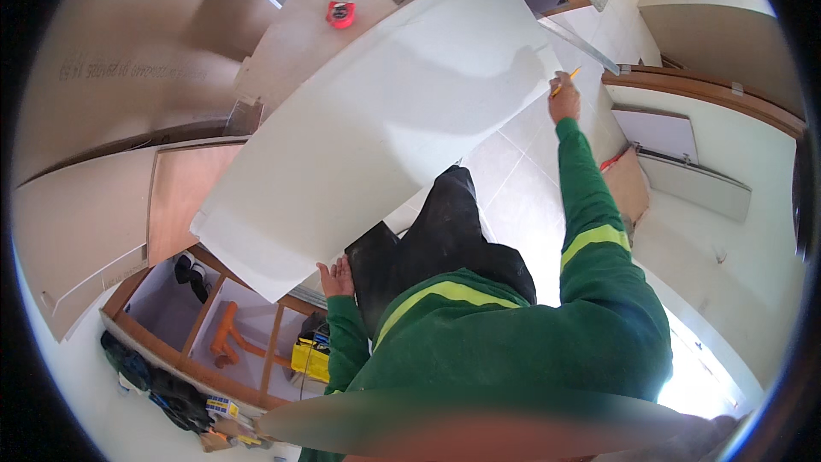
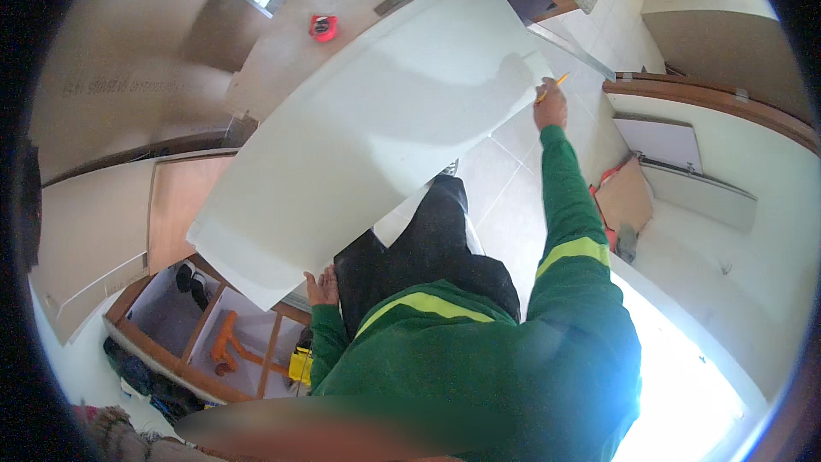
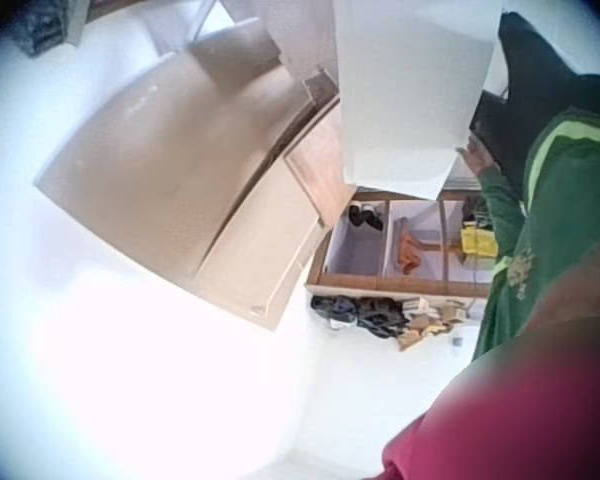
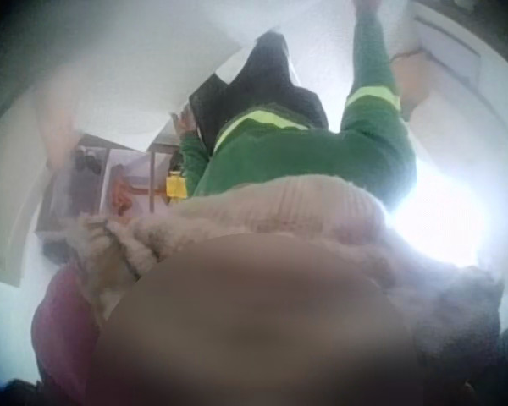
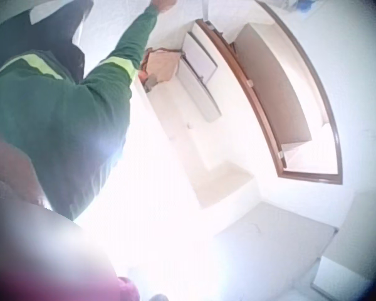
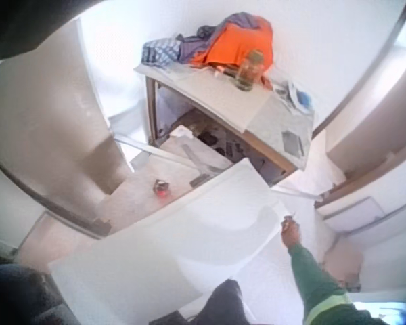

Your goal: The person measures a white rectangular panel with a tape measure and marks it with a pencil. They then use a metal straightedge to draw straight lines across the panel. The panel is rotated and repositioned several times during the process.

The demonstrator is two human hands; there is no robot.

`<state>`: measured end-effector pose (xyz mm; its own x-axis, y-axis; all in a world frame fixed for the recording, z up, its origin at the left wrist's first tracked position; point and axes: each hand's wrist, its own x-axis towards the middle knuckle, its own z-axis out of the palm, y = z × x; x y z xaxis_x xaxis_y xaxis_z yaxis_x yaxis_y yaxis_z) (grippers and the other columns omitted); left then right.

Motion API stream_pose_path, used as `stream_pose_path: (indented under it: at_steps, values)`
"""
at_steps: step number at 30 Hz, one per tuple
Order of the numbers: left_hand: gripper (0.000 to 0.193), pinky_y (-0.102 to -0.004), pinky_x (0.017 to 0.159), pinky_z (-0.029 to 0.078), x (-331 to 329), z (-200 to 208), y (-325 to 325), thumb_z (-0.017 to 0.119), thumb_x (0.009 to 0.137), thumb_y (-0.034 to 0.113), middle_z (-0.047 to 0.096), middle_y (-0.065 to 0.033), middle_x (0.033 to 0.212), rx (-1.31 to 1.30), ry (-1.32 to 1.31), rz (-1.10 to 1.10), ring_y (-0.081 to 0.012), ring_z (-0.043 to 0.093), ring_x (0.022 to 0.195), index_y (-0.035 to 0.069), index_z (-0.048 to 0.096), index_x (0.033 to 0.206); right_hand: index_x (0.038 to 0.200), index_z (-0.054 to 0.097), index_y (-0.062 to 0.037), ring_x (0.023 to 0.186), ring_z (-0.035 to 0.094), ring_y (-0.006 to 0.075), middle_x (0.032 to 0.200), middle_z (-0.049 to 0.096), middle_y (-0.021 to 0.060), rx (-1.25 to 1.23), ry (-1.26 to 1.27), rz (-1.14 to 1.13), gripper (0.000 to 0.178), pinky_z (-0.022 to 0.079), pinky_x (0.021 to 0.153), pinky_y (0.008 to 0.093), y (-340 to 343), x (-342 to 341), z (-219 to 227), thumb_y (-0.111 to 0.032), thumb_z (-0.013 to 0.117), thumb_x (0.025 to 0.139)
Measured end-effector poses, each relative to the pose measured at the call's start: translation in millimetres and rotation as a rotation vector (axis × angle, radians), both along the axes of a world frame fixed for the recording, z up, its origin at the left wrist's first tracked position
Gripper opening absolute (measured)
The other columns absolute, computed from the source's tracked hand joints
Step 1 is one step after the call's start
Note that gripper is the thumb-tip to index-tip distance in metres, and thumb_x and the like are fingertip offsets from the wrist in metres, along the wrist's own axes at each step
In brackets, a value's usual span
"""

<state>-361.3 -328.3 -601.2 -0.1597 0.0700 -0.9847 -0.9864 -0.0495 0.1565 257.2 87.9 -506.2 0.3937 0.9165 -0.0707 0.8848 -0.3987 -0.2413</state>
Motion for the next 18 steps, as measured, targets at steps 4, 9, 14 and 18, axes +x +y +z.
stream_pose_path:
  at_steps: [4, 9, 14, 18]
  values:
    - [0.112, -0.0581, 0.123, 0.036, 108, 26, 70, 0.069, 0.096, 0.057, 0.029, -0.0252, 0.162, 0.025, -0.140, 0.011, -0.0433, 0.036, 0.148, -0.005, 0.004, 0.163, 0.143, 0.052, -0.0109, 0.124, 0.060, 0.0430, 0.131, 0.064, 0.0227, -0.023, -0.297, 0.269, 0.051, 0.051, 0.100, 0.0543, 71, 99, -27, -0.022, 0.070, 0.097]
    - [0.091, -0.0589, 0.123, 0.035, 217, 7, 141, 0.055, 0.099, 0.068, 0.043, -0.0165, 0.155, 0.323, -0.063, 0.026, -0.0387, 0.042, 0.145, 0.003, 0.030, 0.158, 0.145, 0.049, -0.0135, 0.128, 0.059, 0.0403, 0.135, 0.062, 0.0204, -0.168, -0.311, 0.290, 0.056, 0.051, 0.100, 0.0549, 146, 159, -65, -0.025, 0.072, 0.096]
    - [0.064, -0.0602, 0.120, 0.036, 230, -5, 168, 0.042, 0.106, 0.064, 0.049, -0.0055, 0.152, -0.003, 0.161, -0.073, -0.0318, 0.045, 0.141, 0.015, 0.047, 0.147, 0.137, 0.052, -0.0125, 0.126, 0.060, 0.0397, 0.131, 0.062, 0.0178, -0.239, -0.109, 0.338, 0.047, 0.052, 0.098, 0.0573, 166, 186, -77, -0.025, 0.071, 0.097]
    - [0.061, -0.0620, 0.121, 0.034, 220, -8, 168, 0.040, 0.106, 0.065, 0.049, -0.0053, 0.152, 0.013, 0.124, -0.066, -0.0310, 0.046, 0.141, 0.021, 0.048, 0.148, 0.131, 0.052, -0.0108, 0.120, 0.062, 0.0402, 0.127, 0.061, 0.0158, -0.258, -0.160, 0.507, 0.041, 0.052, 0.094, 0.0578, 154, 208, -65, -0.024, 0.071, 0.097]
